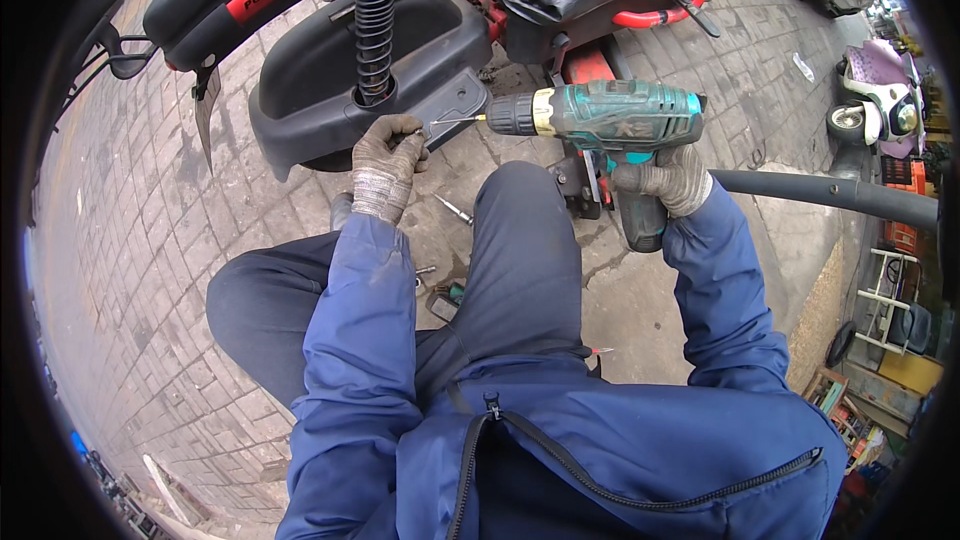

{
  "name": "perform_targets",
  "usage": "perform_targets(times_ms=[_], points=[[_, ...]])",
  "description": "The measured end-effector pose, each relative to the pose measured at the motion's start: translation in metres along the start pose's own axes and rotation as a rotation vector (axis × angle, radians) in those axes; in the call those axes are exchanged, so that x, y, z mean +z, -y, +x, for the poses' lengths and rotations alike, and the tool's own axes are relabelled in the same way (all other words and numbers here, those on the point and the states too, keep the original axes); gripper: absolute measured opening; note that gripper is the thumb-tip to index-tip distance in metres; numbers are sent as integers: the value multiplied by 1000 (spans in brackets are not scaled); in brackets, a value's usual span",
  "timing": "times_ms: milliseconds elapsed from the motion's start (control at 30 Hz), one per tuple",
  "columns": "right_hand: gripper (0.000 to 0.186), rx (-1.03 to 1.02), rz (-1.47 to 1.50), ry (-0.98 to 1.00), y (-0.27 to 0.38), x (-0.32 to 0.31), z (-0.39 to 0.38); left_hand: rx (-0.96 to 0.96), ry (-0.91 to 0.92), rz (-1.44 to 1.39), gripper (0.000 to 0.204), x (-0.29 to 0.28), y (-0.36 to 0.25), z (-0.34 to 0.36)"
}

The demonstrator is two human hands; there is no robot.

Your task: The person uses a cordless impact driver and wrench to remove and reinstall bolts on the rear fender and shock absorber of a red scooter. They adjust the fender position and tighten fasteners, then place the tools on a nearby workbench.

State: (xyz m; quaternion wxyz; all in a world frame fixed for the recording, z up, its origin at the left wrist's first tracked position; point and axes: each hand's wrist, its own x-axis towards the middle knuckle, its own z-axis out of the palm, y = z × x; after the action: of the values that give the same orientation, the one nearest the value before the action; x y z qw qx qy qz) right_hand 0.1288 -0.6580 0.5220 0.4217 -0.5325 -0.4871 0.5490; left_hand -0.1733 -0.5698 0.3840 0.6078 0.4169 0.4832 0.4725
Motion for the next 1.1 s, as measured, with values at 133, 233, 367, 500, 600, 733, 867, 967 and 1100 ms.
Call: perform_targets(times_ms=[133,233,367,500,600,733,867,967,1100], points=[[70,42,22,-13,1,2,1,6,37,0,11,2,-4,2],[69,34,-18,-15,-1,4,4,14,58,-20,10,3,-5,3],[66,28,-35,-9,-6,5,6,13,77,-50,10,5,-3,5],[65,108,-49,22,-7,-4,8,5,148,-18,12,-1,-1,8],[64,122,-135,122,-1,-17,15,-65,334,35,13,-13,-1,9],[60,64,-239,293,9,-29,31,-170,429,-48,19,-14,7,9],[59,96,-175,196,8,-22,40,-266,292,-560,36,3,21,12],[61,135,-89,98,7,-15,47,-293,257,-629,38,15,27,17],[58,226,-157,94,16,-17,73,-385,106,-433,39,20,33,21]])
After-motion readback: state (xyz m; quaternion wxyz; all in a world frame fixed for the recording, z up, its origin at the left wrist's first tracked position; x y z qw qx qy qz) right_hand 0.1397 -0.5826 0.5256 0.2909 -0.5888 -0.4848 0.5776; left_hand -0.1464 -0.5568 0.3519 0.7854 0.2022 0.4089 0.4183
